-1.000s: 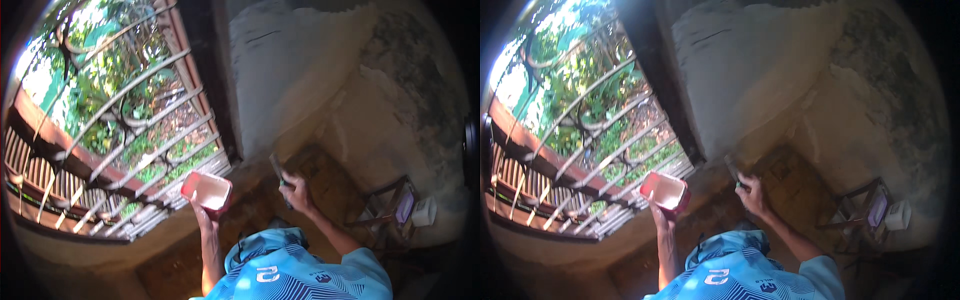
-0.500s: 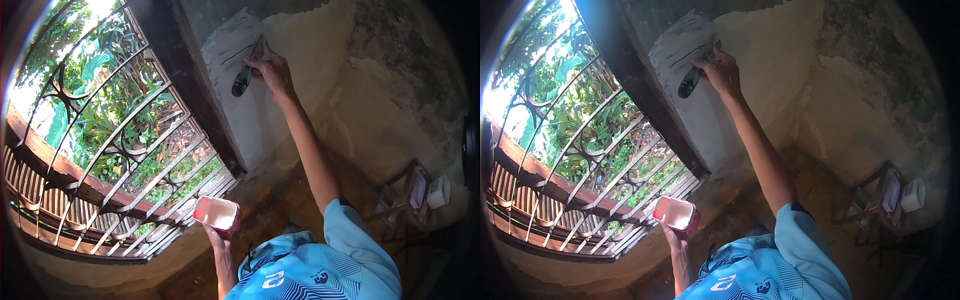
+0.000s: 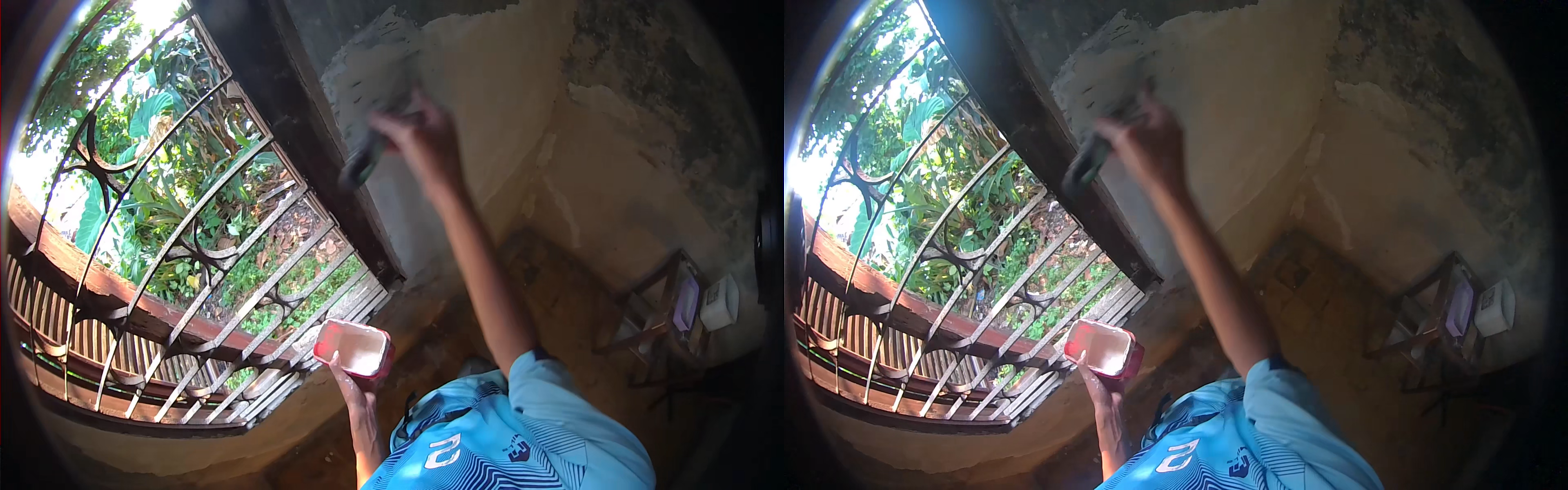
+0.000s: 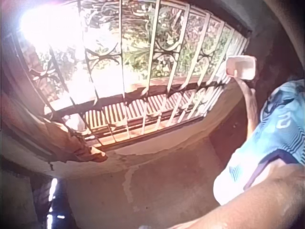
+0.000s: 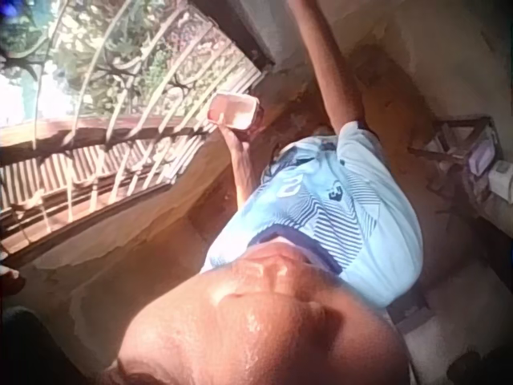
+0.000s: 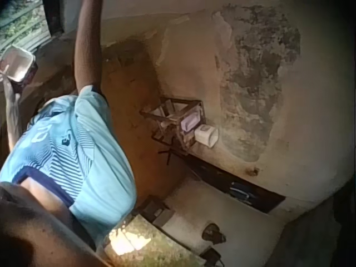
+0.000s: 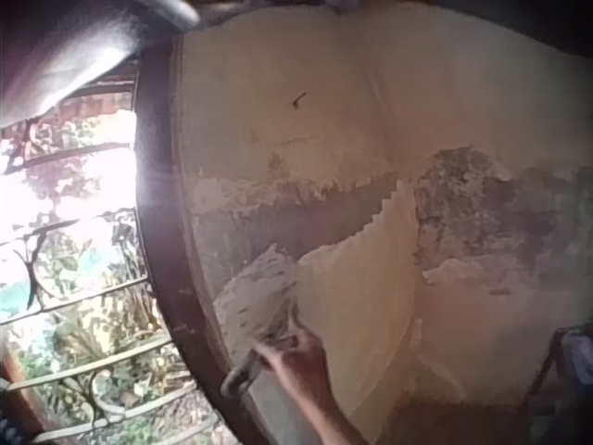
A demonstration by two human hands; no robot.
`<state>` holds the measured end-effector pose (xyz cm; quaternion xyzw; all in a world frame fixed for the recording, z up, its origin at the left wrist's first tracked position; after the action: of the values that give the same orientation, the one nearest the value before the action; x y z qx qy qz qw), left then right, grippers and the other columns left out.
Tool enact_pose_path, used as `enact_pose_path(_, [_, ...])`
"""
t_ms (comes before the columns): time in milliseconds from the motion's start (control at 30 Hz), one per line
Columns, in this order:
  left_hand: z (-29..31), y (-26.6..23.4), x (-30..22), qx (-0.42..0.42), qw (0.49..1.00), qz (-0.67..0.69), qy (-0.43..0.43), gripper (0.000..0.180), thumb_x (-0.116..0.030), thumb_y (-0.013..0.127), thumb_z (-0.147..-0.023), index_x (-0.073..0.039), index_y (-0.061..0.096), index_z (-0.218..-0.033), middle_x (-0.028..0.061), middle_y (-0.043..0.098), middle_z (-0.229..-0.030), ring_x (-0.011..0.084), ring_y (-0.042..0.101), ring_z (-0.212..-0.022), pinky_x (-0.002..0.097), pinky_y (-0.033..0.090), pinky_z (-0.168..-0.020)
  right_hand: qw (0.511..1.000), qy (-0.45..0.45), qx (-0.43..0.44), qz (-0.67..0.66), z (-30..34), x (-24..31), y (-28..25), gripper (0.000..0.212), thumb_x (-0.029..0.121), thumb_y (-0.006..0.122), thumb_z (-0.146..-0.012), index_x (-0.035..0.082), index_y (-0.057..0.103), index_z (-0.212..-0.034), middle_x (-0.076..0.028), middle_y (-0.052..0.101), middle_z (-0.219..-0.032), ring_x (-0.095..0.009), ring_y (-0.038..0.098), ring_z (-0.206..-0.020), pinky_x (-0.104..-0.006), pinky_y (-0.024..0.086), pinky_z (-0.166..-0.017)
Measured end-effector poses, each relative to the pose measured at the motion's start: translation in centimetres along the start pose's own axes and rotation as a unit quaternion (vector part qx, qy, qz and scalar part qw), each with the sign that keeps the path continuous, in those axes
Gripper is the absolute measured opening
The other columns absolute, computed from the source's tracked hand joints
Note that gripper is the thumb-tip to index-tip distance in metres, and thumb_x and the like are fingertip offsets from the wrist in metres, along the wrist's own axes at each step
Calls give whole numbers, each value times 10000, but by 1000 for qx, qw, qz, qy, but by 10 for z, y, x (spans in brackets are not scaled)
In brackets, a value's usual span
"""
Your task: The person applies wall putty from a plastic container onto a wall around a window frame, then smooths it with a scraper tool.
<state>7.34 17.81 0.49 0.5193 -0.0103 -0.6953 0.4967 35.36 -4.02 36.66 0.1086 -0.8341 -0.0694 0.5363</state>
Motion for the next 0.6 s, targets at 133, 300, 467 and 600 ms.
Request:
enact_pose_path(133, [5,1,-3,8,1000,-9,9,705,-581,606,-863,-165,460,-1414,67,548,-1358,274,560,-1218,514,522,-931,999,21,-47,9,-56,-16,-71,658,214,790,-823,-39,525,-1371,-97,717,-968,-162,696,-835,-285,575,-737])
enact_pose_path(300, [13,-4,-3,-12,1000,-27,-6,736,-587,611,-858,-146,450,-1425,75,548,-1359,274,563,-1215,527,524,-929,1000,7,-20,-17,-47,-33,-34,440,172,785,-810,-80,635,-1139,-121,716,-962,-172,704,-788,-296,615,-698])
enact_pose_path(467, [10,-4,-7,-21,999,-25,5,753,-597,611,-855,-146,444,-1434,74,546,-1367,271,564,-1218,537,524,-926,1000,30,1,6,35,-21,62,507,237,799,-818,-62,627,-1189,-82,702,-878,-136,683,-804,-272,580,-660])
enact_pose_path(600, [12,-2,-8,-35,999,-28,4,757,-602,612,-854,-148,442,-1436,78,543,-1375,269,562,-1224,525,528,-925,994,-81,11,70,87,7,95,821,278,779,-835,-102,397,-1455,-81,687,-735,-125,638,-629,-265,508,-647])
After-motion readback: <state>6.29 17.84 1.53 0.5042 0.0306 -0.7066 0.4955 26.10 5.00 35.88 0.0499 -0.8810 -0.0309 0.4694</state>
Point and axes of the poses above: each hand's wrist, its own z-axis away from the middle knuckle, its own y-axis out of the palm, x = y × z, the point moved 9 cm from there along -z, towards the middle knuckle
